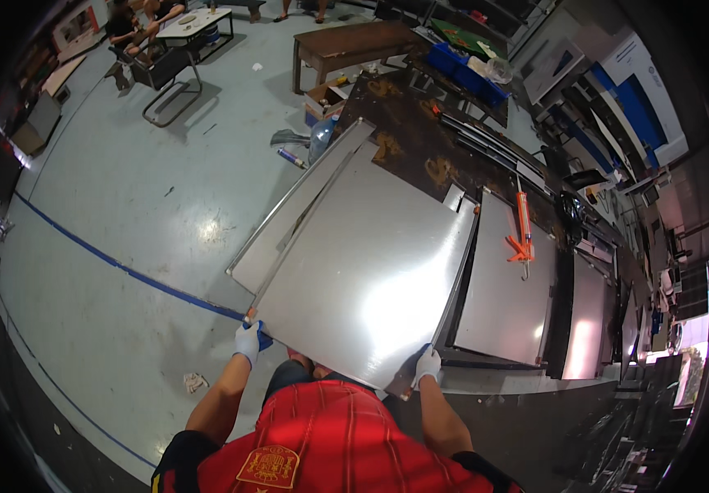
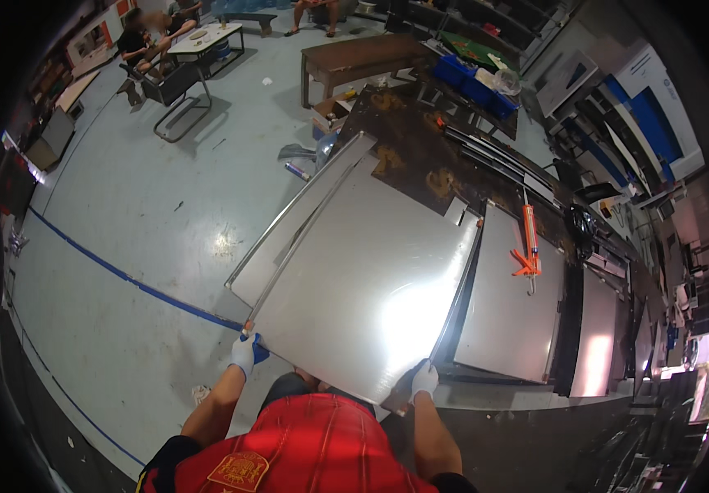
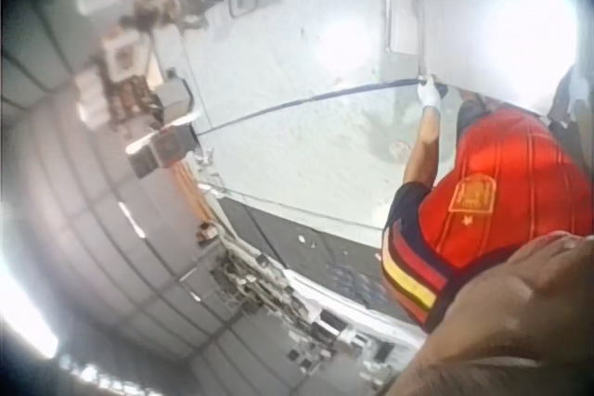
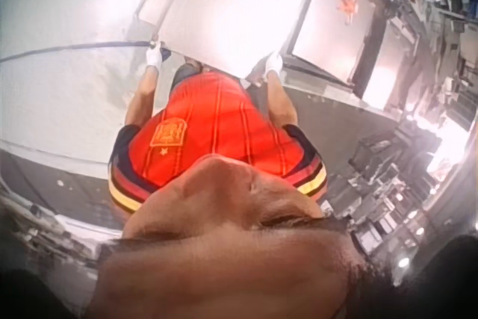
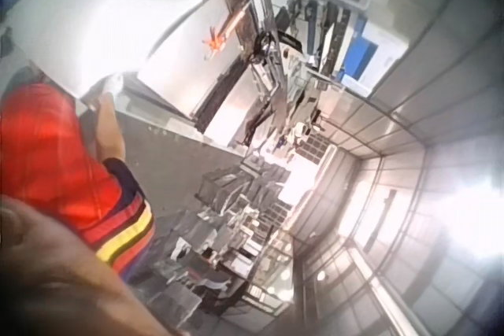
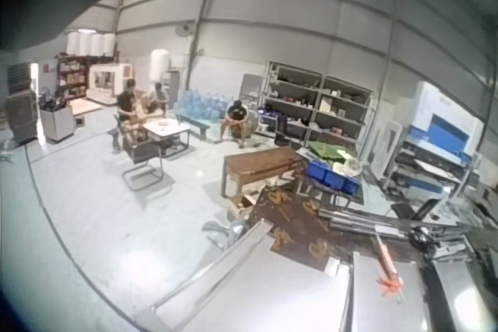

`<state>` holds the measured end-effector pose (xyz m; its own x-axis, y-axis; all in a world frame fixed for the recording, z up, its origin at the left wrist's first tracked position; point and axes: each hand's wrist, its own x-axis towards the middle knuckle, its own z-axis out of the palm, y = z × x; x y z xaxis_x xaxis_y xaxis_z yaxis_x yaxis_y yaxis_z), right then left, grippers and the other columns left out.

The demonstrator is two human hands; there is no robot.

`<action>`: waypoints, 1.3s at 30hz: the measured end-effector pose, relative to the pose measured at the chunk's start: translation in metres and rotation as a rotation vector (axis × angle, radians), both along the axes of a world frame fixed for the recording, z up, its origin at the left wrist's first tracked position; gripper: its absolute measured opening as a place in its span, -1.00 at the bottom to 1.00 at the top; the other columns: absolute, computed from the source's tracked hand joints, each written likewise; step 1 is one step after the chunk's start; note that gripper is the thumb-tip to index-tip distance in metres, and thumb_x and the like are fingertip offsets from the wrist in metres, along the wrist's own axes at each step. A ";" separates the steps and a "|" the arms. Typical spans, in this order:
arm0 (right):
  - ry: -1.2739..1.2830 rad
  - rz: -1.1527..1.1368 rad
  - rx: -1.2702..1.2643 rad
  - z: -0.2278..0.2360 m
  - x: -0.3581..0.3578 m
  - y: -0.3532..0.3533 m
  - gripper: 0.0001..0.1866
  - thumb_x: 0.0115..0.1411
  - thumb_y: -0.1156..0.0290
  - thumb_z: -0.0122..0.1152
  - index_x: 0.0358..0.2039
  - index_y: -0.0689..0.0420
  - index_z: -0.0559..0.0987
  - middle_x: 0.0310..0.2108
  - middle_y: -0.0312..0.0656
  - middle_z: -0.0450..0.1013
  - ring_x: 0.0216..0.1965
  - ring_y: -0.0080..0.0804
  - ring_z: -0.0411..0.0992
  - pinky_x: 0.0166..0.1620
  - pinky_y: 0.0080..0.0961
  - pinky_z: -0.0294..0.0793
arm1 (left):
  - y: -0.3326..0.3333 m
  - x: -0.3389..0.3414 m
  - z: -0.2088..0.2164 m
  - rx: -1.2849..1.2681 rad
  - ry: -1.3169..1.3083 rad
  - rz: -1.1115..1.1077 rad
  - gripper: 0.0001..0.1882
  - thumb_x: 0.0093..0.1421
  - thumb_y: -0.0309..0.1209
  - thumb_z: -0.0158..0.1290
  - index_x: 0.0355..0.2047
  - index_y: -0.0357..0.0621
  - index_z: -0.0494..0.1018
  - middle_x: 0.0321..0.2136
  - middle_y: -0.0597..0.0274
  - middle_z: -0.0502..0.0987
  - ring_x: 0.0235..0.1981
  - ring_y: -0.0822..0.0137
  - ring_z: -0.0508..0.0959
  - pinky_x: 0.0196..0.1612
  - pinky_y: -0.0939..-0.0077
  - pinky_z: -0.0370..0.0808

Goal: The person places a large metal panel on a workbench, then uses a caulking gun to apply sealant along the edges. They insert small spacers between panels and press the panels together to join them. The person repeats this process on multiple edges of the panels.

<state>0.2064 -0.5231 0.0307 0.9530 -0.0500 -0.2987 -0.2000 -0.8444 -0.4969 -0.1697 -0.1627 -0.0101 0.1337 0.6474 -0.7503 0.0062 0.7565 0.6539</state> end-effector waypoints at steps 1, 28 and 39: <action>0.004 0.063 -0.040 -0.007 0.010 0.004 -0.49 0.52 0.04 0.00 -0.07 0.30 0.64 -0.11 0.23 0.64 0.03 0.31 0.56 0.12 0.03 0.51 | 0.003 0.004 -0.003 0.036 0.009 0.020 -0.77 0.37 -0.44 0.19 0.00 -0.17 0.55 -0.21 0.04 0.68 -0.33 0.09 0.76 -0.31 0.08 0.79; -0.227 0.814 0.116 0.061 -0.183 0.193 -0.33 0.29 0.27 0.32 0.34 0.29 0.43 0.40 0.29 0.25 0.42 0.29 0.21 0.47 0.07 0.19 | 0.173 -0.094 0.094 0.336 -0.111 -0.048 -0.67 0.46 -0.32 0.11 -0.05 -0.43 0.61 -0.11 -0.03 0.73 -0.14 0.21 0.71 -0.06 0.34 0.64; -0.079 0.937 0.069 0.040 -0.325 0.479 -0.46 0.31 0.12 0.32 0.19 0.18 0.57 0.19 0.12 0.44 0.23 0.18 0.36 0.30 0.09 0.33 | 0.208 -0.325 0.045 0.002 -0.040 -0.219 -0.52 0.45 -0.31 0.05 0.34 -0.09 0.42 0.06 0.17 0.64 -0.09 0.23 0.67 -0.04 0.29 0.61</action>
